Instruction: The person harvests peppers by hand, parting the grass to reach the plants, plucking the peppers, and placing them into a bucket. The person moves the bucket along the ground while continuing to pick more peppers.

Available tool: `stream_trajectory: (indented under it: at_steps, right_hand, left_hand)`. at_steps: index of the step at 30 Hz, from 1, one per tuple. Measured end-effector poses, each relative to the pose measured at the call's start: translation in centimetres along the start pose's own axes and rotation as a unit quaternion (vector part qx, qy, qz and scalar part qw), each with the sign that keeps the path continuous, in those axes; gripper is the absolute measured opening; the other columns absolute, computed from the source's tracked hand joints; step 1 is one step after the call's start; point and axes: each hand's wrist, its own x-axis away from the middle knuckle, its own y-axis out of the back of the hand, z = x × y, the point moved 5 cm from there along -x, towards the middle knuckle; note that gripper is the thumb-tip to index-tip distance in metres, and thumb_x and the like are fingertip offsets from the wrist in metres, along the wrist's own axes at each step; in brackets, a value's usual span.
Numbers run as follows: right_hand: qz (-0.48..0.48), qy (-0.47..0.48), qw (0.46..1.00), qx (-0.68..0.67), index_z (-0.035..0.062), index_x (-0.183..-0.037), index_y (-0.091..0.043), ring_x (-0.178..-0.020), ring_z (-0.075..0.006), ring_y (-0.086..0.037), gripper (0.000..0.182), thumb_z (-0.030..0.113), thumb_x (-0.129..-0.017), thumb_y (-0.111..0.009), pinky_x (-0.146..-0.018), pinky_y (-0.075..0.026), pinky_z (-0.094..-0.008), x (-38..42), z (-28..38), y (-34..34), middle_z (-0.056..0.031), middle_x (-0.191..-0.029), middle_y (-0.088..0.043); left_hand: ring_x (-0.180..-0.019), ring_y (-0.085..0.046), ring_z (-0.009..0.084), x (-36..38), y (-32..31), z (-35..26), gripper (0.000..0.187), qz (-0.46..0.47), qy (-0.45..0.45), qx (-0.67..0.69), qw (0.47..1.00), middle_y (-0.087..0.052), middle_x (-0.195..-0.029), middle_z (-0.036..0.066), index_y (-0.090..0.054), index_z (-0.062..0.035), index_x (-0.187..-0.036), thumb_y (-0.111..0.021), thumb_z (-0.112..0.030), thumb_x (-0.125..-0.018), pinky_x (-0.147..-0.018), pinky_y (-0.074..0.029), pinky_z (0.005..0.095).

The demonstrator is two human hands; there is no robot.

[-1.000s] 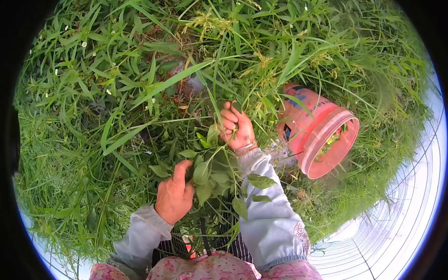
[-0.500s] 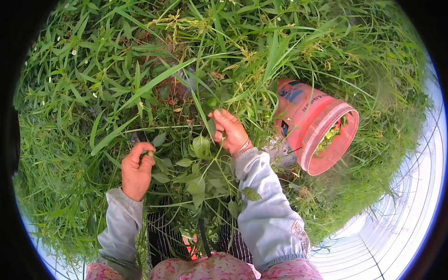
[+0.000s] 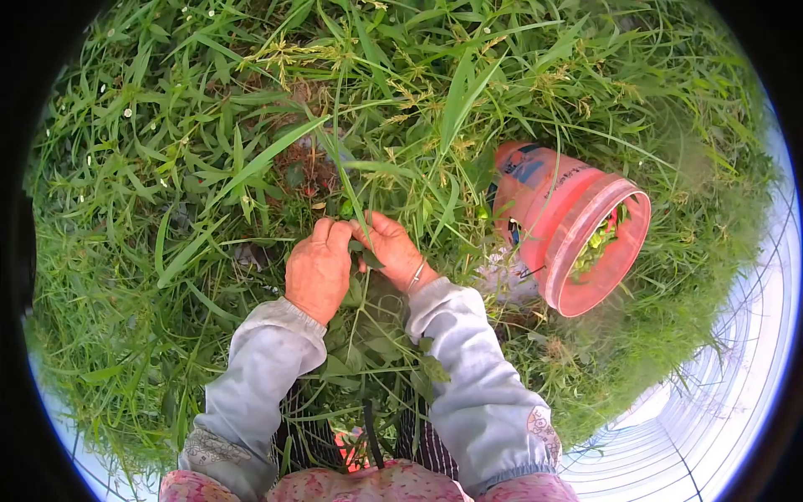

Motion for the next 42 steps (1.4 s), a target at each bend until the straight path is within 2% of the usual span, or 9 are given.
stream_trajectory:
  at_steps: [8, 14, 18, 27, 31, 34, 36, 39, 42]
  right_hand:
    - [-0.062, 0.089, 0.966, 0.235, 0.0069, -0.092, -0.060, -0.060, -0.0052, -0.049, 0.008, 0.012, -0.088, -0.056, -0.050, -0.040, -0.0203, -0.6, -0.4, -0.1, 0.0032, -0.070, -0.055]
    - [-0.117, 0.011, 0.970, 0.213, 0.0064, -0.088, -0.059, -0.058, -0.0047, -0.045, 0.007, 0.013, -0.088, -0.056, -0.049, -0.040, -0.0213, -0.1, -0.8, 1.4, 0.0043, -0.065, -0.050]
    - [-0.051, -0.037, 0.968, 0.242, 0.0066, -0.090, -0.058, -0.057, -0.0048, -0.049, 0.011, 0.017, -0.089, -0.056, -0.047, -0.042, -0.0205, 0.5, -0.2, 0.4, 0.0038, -0.068, -0.052]
    - [-0.021, -0.022, 0.959, 0.283, 0.0089, -0.096, -0.060, -0.056, -0.0031, -0.044, 0.014, 0.020, -0.091, -0.055, -0.048, -0.038, -0.0197, 0.7, 0.5, 0.7, 0.0061, -0.067, -0.052]
    - [-0.101, 0.034, 0.952, 0.287, 0.0106, -0.094, -0.062, -0.054, -0.0034, -0.044, 0.014, 0.022, -0.090, -0.055, -0.047, -0.038, -0.0198, 0.5, 0.7, 2.3, 0.0052, -0.072, -0.057]
    - [-0.197, -0.016, 0.976, 0.094, 0.0084, -0.092, -0.060, -0.053, -0.0084, -0.045, 0.011, 0.017, -0.090, -0.054, -0.048, -0.039, -0.0245, 1.0, 0.8, 5.0, 0.0026, -0.073, -0.058]
    - [-0.076, 0.014, 0.993, -0.084, 0.0078, -0.093, -0.059, -0.053, -0.0097, -0.043, 0.011, 0.016, -0.090, -0.053, -0.048, -0.037, -0.0245, 1.2, 0.5, 5.0, 0.0015, -0.070, -0.054]
    - [-0.014, 0.054, 0.979, -0.194, 0.0078, -0.094, -0.058, -0.054, -0.0110, -0.040, 0.010, 0.014, -0.090, -0.051, -0.049, -0.034, -0.0236, 0.8, 0.9, 4.6, 0.0009, -0.067, -0.047]
    - [0.002, 0.058, 0.971, -0.230, 0.0073, -0.091, -0.056, -0.056, -0.0113, -0.036, 0.010, 0.015, -0.088, -0.052, -0.051, -0.032, -0.0223, 0.5, 0.5, 4.9, 0.0006, -0.066, -0.042]
  left_hand:
    - [-0.067, -0.060, 0.0353, 0.7, -1.2, 0.1, 0.030, 0.129, 0.064, 0.050, 0.988, -0.060, -0.083, 0.016, -0.041, -0.0060, -0.100, -0.058, -0.004, -0.075, -0.059, -0.047, 0.0432]
    - [-0.065, -0.062, 0.0304, 1.0, 3.1, -0.9, 0.033, 0.168, 0.129, 0.263, 0.941, -0.062, -0.073, 0.014, -0.045, -0.0057, -0.108, -0.056, -0.004, -0.077, -0.060, -0.048, 0.0382]
    - [-0.077, -0.061, 0.0309, -1.4, 1.0, 4.2, 0.030, 0.042, 0.035, 0.089, 0.995, -0.060, -0.090, 0.013, -0.055, -0.0078, -0.105, -0.057, -0.005, -0.076, -0.070, -0.050, 0.0385]
    - [-0.079, -0.059, 0.0311, -2.6, 0.0, 2.7, 0.020, 0.206, -0.071, -0.019, 0.976, -0.055, -0.089, 0.013, -0.061, -0.0034, -0.088, -0.062, -0.013, -0.070, -0.069, -0.048, 0.0412]
    - [-0.070, -0.061, 0.0276, -1.9, 0.6, 1.9, 0.008, 0.281, 0.002, 0.012, 0.960, -0.059, -0.074, 0.012, -0.058, -0.0030, -0.070, -0.057, -0.011, -0.072, -0.064, -0.050, 0.0382]
    - [-0.066, -0.062, 0.0204, -1.0, 1.4, 5.3, 0.005, 0.269, 0.108, 0.346, 0.892, -0.059, -0.072, 0.007, -0.057, -0.0042, -0.073, -0.053, -0.007, -0.076, -0.056, -0.049, 0.0338]
    - [-0.067, -0.061, 0.0148, 0.0, 2.2, 7.1, 0.006, 0.202, 0.302, 0.606, 0.708, -0.058, -0.075, 0.005, -0.059, -0.0047, -0.080, -0.056, -0.010, -0.078, -0.055, -0.048, 0.0292]
    - [-0.065, -0.060, 0.0125, 0.8, 2.8, 6.3, 0.009, 0.182, 0.254, 0.649, 0.694, -0.059, -0.078, 0.002, -0.058, -0.0064, -0.088, -0.055, -0.005, -0.079, -0.053, -0.047, 0.0241]
    - [-0.063, -0.054, 0.0088, 1.6, 1.7, 4.6, 0.010, 0.172, 0.176, 0.558, 0.792, -0.057, -0.074, 0.000, -0.060, -0.0038, -0.087, -0.056, 0.000, -0.079, -0.058, -0.044, 0.0224]
